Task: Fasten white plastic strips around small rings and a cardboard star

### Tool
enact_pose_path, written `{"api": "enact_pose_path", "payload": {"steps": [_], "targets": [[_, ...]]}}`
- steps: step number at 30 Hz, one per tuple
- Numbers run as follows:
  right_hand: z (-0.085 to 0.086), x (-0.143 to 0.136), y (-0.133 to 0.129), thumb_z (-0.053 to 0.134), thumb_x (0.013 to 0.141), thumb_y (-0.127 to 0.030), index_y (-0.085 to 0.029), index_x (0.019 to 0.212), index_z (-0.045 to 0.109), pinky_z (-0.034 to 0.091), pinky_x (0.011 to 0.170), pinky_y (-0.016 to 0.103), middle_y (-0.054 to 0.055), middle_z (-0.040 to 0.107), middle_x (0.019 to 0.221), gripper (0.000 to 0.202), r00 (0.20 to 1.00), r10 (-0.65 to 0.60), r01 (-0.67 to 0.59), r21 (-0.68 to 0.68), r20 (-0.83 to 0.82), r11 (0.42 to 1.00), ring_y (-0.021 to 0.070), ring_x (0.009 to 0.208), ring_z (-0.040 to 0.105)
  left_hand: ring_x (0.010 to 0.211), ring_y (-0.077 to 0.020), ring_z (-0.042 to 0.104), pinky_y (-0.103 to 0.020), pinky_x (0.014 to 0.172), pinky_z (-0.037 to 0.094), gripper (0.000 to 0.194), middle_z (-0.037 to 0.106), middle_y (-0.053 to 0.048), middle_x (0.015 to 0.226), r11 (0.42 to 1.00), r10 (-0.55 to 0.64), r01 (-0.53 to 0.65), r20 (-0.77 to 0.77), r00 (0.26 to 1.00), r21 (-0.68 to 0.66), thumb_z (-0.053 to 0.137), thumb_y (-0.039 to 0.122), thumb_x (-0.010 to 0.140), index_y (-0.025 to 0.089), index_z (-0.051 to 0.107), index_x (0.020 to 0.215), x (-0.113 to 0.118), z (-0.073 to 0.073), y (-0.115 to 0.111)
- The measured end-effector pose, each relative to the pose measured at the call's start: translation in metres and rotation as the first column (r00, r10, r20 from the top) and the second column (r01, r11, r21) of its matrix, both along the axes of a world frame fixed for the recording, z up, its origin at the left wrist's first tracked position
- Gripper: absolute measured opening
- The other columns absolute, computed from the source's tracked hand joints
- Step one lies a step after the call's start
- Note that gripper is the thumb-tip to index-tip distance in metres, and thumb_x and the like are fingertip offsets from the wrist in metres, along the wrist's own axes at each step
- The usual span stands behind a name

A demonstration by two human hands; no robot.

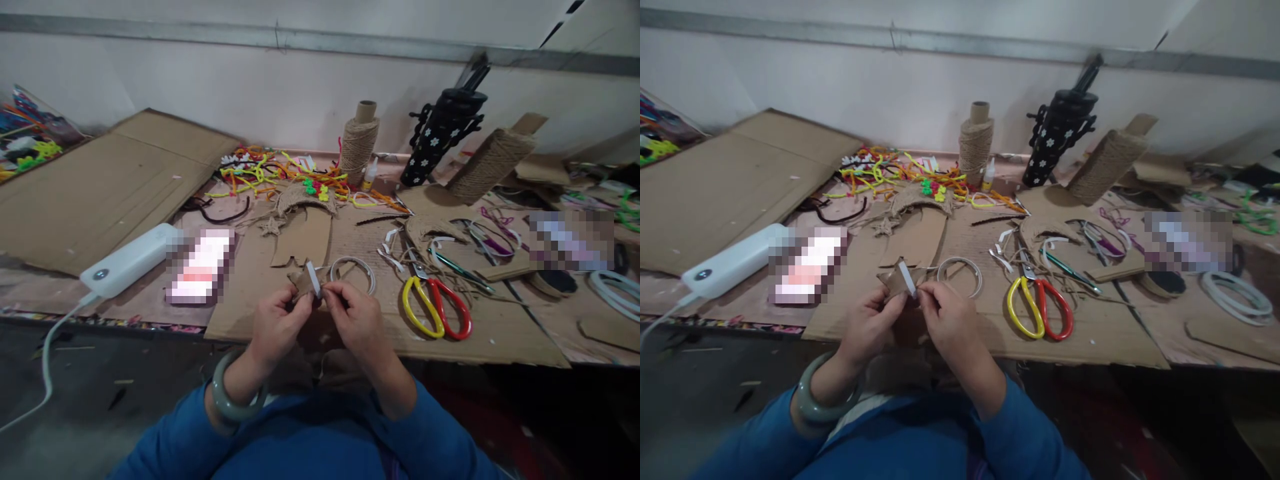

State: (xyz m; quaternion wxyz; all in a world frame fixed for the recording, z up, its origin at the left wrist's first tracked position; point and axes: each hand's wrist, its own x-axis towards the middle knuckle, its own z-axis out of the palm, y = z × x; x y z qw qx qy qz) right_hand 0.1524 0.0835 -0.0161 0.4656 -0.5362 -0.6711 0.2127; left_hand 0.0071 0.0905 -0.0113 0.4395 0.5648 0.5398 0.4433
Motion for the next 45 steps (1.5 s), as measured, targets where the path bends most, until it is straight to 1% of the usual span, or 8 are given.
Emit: {"api": "enact_pose_path", "payload": {"steps": [4,7,16,22,26,31,38,45], "targets": [[-0.001,0.003,0.001,0.056,0.085,-0.033,-0.02,0.102,0.062,0.05,0.058,0.024,0.002,0.068,0.081,0.022,0.97,-0.05,0.016,-0.139,-0.239,0.99,0.0133,0.063,0.062,0.055,-0.0122,0.052,-0.022,0.052,0.041,0.026,0.057,0.0,0.058,0.994,-0.053,0.066,0.145,0.988,-0.082,0.061,0.037,0.074,0.014,0.062,0.062,-0.003,-0.004,0.003],[0.0,0.003,0.005,0.06,0.079,-0.036,-0.022,0.114,0.054,0.048,0.049,0.021,0.001,0.065,0.085,0.038,0.889,-0.02,-0.096,-0.23,-0.458,0.968,0.0096,0.056,0.057,0.052,-0.0109,0.05,-0.021,0.049,0.039,0.023,0.056,0.0,0.057,0.98,-0.13,0.154,0.18,0.975,-0.126,0.063,0.036,0.071,0.014,0.063,0.064,-0.005,0.0,0.004],[0.012,-0.001,0.007,0.071,0.063,-0.035,-0.022,0.074,0.049,0.038,0.039,0.018,-0.008,0.052,0.056,0.028,0.681,-0.091,-0.282,-0.375,-0.726,0.883,0.0064,0.042,0.046,0.062,-0.0147,0.061,-0.024,0.059,0.049,0.022,0.07,-0.005,0.072,0.947,-0.258,0.298,0.271,0.927,-0.116,0.069,0.031,0.07,0.014,0.071,0.084,0.0,0.006,0.002],[0.011,0.001,0.003,0.068,0.065,-0.033,-0.023,0.078,0.048,0.04,0.041,0.018,-0.005,0.055,0.064,0.026,0.693,-0.07,-0.279,-0.356,-0.718,0.892,0.0091,0.051,0.053,0.058,-0.0122,0.057,-0.023,0.057,0.046,0.019,0.066,-0.003,0.065,0.978,-0.163,0.189,0.248,0.955,-0.085,0.065,0.033,0.075,0.014,0.067,0.071,-0.002,0.004,0.002],[0.013,0.011,0.001,0.065,0.068,-0.032,-0.024,0.095,0.051,0.045,0.046,0.021,-0.001,0.06,0.077,0.032,0.745,-0.03,-0.209,-0.276,-0.666,0.938,0.0121,0.061,0.057,0.052,-0.0102,0.052,-0.021,0.05,0.042,0.017,0.059,0.0,0.058,0.957,-0.228,0.263,0.241,0.943,-0.124,0.069,0.03,0.067,0.015,0.062,0.062,-0.003,0.01,0.003],[0.012,0.012,-0.001,0.061,0.071,-0.03,-0.024,0.095,0.047,0.046,0.047,0.022,-0.005,0.053,0.067,0.028,0.817,0.0,-0.201,-0.285,-0.577,0.937,0.0103,0.056,0.056,0.051,-0.0106,0.054,-0.021,0.05,0.043,0.019,0.062,0.0,0.058,0.972,-0.138,0.19,0.313,0.94,-0.142,0.067,0.034,0.07,0.016,0.064,0.065,-0.004,0.002,0.003],[0.008,-0.005,-0.002,0.064,0.064,-0.026,-0.026,0.092,0.043,0.045,0.04,0.018,-0.008,0.054,0.066,0.035,0.694,-0.162,-0.092,-0.31,-0.702,0.946,0.0094,0.05,0.057,0.058,-0.0093,0.056,-0.019,0.057,0.046,0.022,0.066,-0.001,0.064,0.99,-0.041,0.102,0.491,0.87,-0.098,0.071,0.038,0.073,0.016,0.071,0.075,-0.002,-0.005,0.004],[0.003,-0.01,-0.004,0.067,0.066,-0.026,-0.024,0.081,0.046,0.046,0.042,0.018,-0.007,0.055,0.063,0.026,0.648,-0.143,-0.137,-0.3,-0.748,0.944,0.0085,0.048,0.055,0.064,-0.0116,0.061,-0.023,0.064,0.05,0.025,0.071,-0.002,0.073,0.995,0.016,0.04,0.555,0.832,-0.088,0.078,0.033,0.067,0.019,0.075,0.086,-0.005,-0.005,0.001]]}}
